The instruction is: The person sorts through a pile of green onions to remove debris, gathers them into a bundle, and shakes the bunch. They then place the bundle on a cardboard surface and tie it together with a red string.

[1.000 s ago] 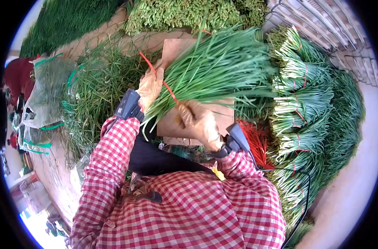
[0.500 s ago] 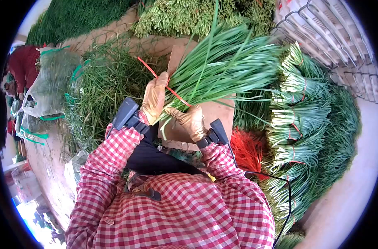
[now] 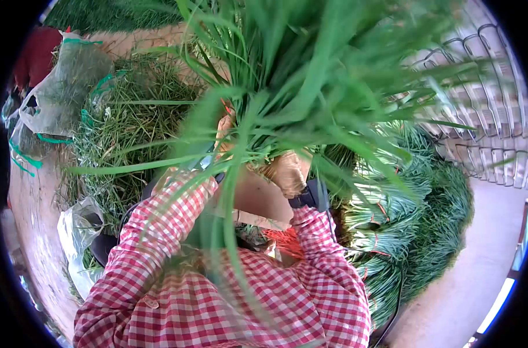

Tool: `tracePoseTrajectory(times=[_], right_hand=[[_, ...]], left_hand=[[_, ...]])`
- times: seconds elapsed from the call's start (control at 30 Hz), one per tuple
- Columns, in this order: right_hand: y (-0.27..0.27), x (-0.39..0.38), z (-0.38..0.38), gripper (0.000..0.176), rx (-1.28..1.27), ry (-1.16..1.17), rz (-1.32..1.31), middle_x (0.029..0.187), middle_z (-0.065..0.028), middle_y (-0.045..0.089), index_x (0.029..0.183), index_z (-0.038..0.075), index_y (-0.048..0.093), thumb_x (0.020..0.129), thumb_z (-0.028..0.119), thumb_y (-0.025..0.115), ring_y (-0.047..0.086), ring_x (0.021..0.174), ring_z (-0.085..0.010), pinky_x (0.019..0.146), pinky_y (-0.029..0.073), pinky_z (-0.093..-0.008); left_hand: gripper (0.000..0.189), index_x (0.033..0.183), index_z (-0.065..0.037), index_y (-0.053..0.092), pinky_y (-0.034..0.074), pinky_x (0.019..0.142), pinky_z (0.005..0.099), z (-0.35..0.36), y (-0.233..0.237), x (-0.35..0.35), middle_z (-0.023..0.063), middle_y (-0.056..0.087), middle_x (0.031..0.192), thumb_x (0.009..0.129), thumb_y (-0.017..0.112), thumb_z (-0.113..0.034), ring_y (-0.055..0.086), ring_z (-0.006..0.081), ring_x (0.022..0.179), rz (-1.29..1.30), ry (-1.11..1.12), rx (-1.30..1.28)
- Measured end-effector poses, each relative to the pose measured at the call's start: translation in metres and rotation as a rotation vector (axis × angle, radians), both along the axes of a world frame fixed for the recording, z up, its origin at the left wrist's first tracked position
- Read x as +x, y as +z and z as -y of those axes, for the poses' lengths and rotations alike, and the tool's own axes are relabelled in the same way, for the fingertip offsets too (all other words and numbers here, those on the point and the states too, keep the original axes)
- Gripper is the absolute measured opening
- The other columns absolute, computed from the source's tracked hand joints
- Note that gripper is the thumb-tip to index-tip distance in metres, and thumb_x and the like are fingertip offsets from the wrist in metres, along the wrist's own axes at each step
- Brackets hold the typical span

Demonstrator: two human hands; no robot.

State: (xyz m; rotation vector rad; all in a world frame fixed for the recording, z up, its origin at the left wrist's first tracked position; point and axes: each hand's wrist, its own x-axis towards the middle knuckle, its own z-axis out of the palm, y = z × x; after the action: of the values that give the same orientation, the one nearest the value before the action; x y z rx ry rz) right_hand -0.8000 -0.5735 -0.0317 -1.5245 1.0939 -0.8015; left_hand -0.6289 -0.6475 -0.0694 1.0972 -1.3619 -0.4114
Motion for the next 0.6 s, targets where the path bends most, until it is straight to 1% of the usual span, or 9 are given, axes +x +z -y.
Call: tracePoseTrajectory(times=[0.07, 0.1, 0.17, 0.2, 0.23, 0.33, 0.37, 0.4, 0.6], right_hand=[[-0.003, 0.0, 0.0, 0.062, 0.068, 0.04, 0.132, 0.131, -0.0101, 0.05, 0.132, 0.004, 0.041, 0.084, 0.034, 0.065, 0.048, 0.117, -0.0233, 0.101, 0.04, -0.0402], [-0.004, 0.001, 0.0, 0.061, 0.094, 0.057, 0.197, 0.131, -0.0104, 0.05, 0.132, 0.004, 0.041, 0.085, 0.034, 0.065, 0.048, 0.117, -0.0235, 0.101, 0.04, -0.0403], [-0.006, 0.002, 0.001, 0.061, 0.142, 0.096, 0.332, 0.131, -0.0109, 0.05, 0.132, 0.003, 0.042, 0.085, 0.034, 0.064, 0.049, 0.116, -0.024, 0.101, 0.04, -0.0405], [-0.007, 0.002, 0.001, 0.06, 0.174, 0.116, 0.401, 0.131, -0.0111, 0.05, 0.132, 0.002, 0.042, 0.085, 0.033, 0.064, 0.049, 0.116, -0.0243, 0.101, 0.04, -0.0406], [-0.008, 0.003, 0.001, 0.06, 0.206, 0.136, 0.469, 0.131, -0.0114, 0.05, 0.132, 0.002, 0.042, 0.086, 0.033, 0.064, 0.049, 0.116, -0.0245, 0.101, 0.04, -0.0407], [-0.01, 0.004, 0.002, 0.059, 0.295, 0.195, 0.669, 0.131, -0.0121, 0.05, 0.131, 0.0, 0.042, 0.086, 0.032, 0.063, 0.05, 0.116, -0.0252, 0.101, 0.041, -0.041], [-0.011, 0.005, 0.002, 0.059, 0.324, 0.215, 0.734, 0.131, -0.0123, 0.05, 0.131, 0.0, 0.042, 0.087, 0.032, 0.063, 0.05, 0.116, -0.0254, 0.101, 0.041, -0.0411], [-0.012, 0.006, 0.002, 0.058, 0.353, 0.234, 0.8, 0.131, -0.0126, 0.05, 0.131, -0.001, 0.042, 0.087, 0.031, 0.063, 0.051, 0.116, -0.0257, 0.101, 0.041, -0.0412], [-0.014, 0.011, 0.005, 0.057, 0.503, 0.325, 1.223, 0.13, -0.014, 0.05, 0.131, -0.004, 0.043, 0.089, 0.029, 0.061, 0.052, 0.115, -0.0271, 0.101, 0.042, -0.0418]], left_hand=[[0.048, 0.121, -0.003, 0.054, 0.054, 0.078, 0.0378, 0.006, -0.056, 0.001, 0.0106, 0.064, 0.106, 0.088, 0.059, -0.038, 0.064, 0.0242, 0.09, -0.179, -0.115, 0.428], [0.046, 0.121, -0.004, 0.055, 0.054, 0.076, 0.0365, 0.004, -0.024, 0.014, 0.011, 0.064, 0.106, 0.088, 0.058, -0.037, 0.064, 0.0237, 0.089, -0.534, -0.437, 0.426], [0.036, 0.123, -0.007, 0.055, 0.052, 0.075, 0.0366, 0.001, 0.049, 0.011, 0.015, 0.064, 0.101, 0.091, 0.051, -0.024, 0.063, 0.028, 0.088, -0.5, -0.372, 0.402], [0.034, 0.124, -0.009, 0.055, 0.051, 0.074, 0.0367, -0.002, 0.066, 0.009, 0.0169, 0.064, 0.099, 0.093, 0.047, -0.018, 0.063, 0.0302, 0.087, -0.484, -0.337, 0.398], [0.039, 0.131, -0.013, 0.051, 0.05, 0.076, 0.035, 0.009, 0.04, 0.009, 0.0158, 0.064, 0.099, 0.092, 0.05, -0.017, 0.063, 0.0271, 0.087, -0.452, -0.342, 0.499], [0.045, 0.137, -0.016, 0.046, 0.049, 0.076, 0.033, 0.008, 0.03, 0.005, 0.0146, 0.064, 0.1, 0.092, 0.051, -0.017, 0.063, 0.023, 0.085, -0.142, -0.058, 0.361], [0.043, 0.132, -0.012, 0.05, 0.048, 0.068, 0.0355, 0.013, 0.012, 0.001, 0.0131, 0.064, 0.093, 0.09, 0.052, -0.018, 0.062, 0.0216, 0.078, -0.196, -0.047, 0.304], [0.043, 0.132, -0.012, 0.05, 0.048, 0.068, 0.0355, 0.017, -0.006, -0.001, 0.0131, 0.064, 0.093, 0.09, 0.052, -0.018, 0.062, 0.0216, 0.078, -0.196, -0.048, 0.303], [0.046, 0.125, -0.001, 0.051, 0.047, 0.068, 0.0378, 0.02, -0.047, 0.008, 0.0146, 0.064, 0.094, 0.086, 0.056, -0.023, 0.059, 0.0264, 0.073, 0.177, 0.086, -0.315]])
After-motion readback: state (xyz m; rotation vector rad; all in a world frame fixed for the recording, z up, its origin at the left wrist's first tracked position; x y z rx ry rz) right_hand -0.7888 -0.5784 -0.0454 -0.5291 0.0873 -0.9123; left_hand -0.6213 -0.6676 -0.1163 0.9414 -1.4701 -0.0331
